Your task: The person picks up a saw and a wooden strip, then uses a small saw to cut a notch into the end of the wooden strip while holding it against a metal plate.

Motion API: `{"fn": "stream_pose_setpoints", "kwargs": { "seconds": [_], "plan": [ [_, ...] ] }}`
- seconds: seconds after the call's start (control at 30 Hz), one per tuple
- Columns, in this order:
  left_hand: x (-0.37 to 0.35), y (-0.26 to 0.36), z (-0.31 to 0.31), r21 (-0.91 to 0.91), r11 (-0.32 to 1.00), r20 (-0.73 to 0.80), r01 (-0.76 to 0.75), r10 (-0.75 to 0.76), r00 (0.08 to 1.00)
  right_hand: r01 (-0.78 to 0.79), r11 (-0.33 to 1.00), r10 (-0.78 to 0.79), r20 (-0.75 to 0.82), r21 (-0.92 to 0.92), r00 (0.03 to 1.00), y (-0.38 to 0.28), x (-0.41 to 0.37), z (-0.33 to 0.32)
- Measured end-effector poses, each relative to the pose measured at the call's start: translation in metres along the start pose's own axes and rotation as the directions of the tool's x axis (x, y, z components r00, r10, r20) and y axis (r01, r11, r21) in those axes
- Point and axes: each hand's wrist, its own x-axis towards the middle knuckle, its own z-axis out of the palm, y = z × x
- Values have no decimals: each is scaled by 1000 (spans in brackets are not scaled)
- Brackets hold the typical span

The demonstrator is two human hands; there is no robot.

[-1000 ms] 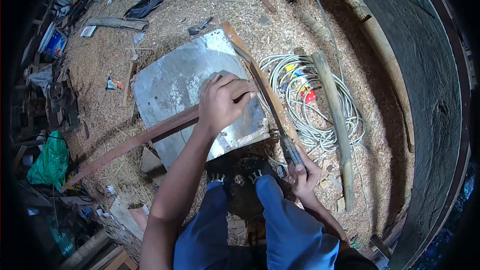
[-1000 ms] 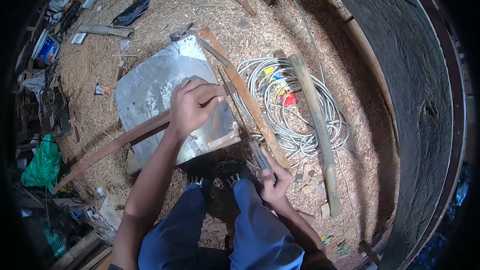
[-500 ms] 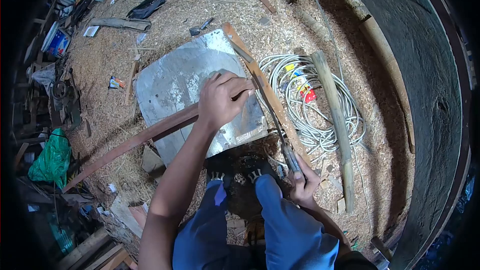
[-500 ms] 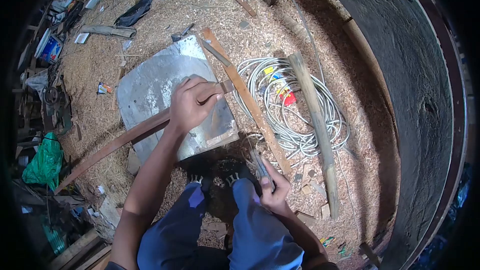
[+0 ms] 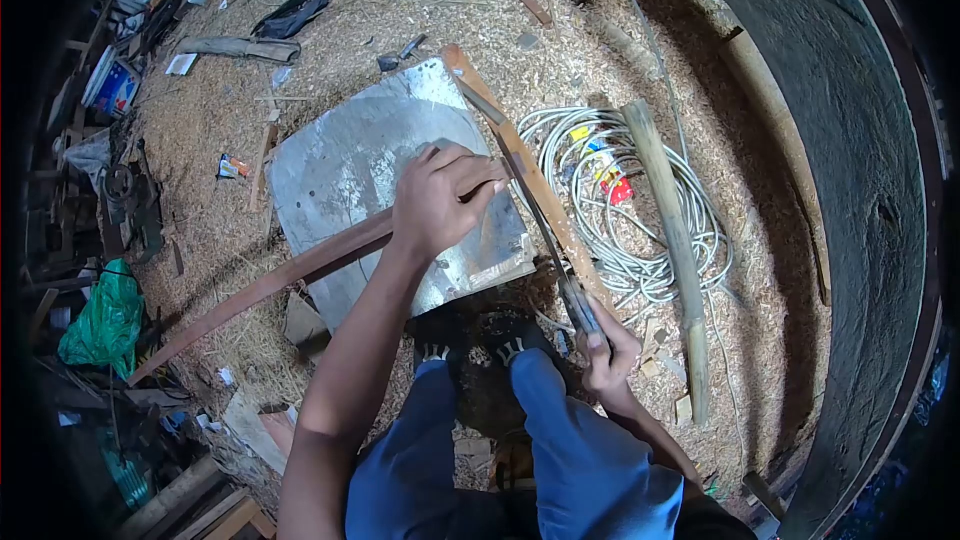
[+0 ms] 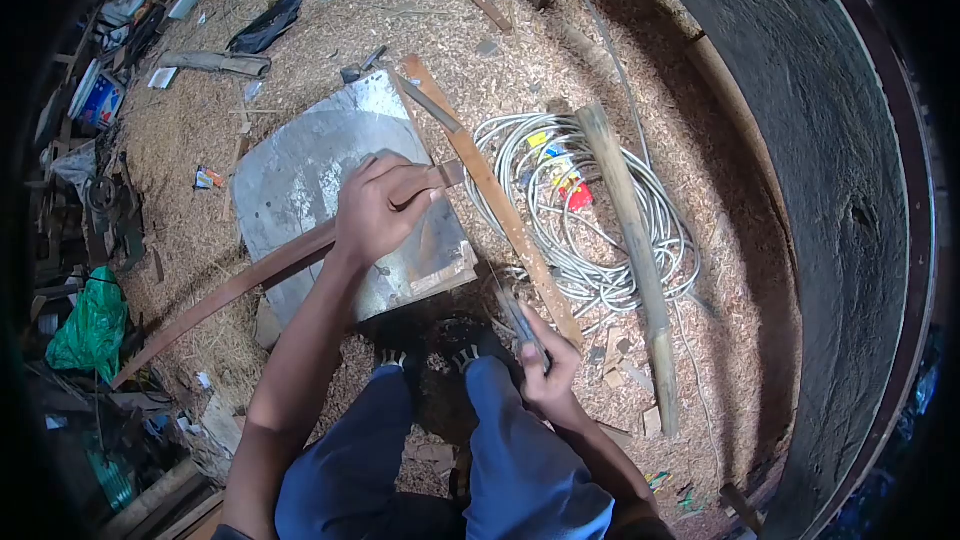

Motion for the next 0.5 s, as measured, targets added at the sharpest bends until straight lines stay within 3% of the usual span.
{"fn": "stream_pose_setpoints", "kwargs": {
  "seconds": [0.17, 0.23, 0.4, 0.5],
  "plan": [
    [0, 3, -1, 38, 998, 28, 53, -55, 998, 34, 999, -35, -31, -33, 999, 8, -14, -5],
    [0, 2, -1, 25, 999, 27, 41, -42, 999, -80, 996, 80, 19, -42, 997, 8, 0, 0],
    [0, 0, -2, -6, 999, 11, 51, -51, 999, 115, 993, -115, -19, 3, 993, 7, -13, 0],
    [-1, 4, -2, 18, 998, 40, 52, -53, 998, 114, 993, -114, -10, -27, 993, 9, -7, 0]
  ]
}}
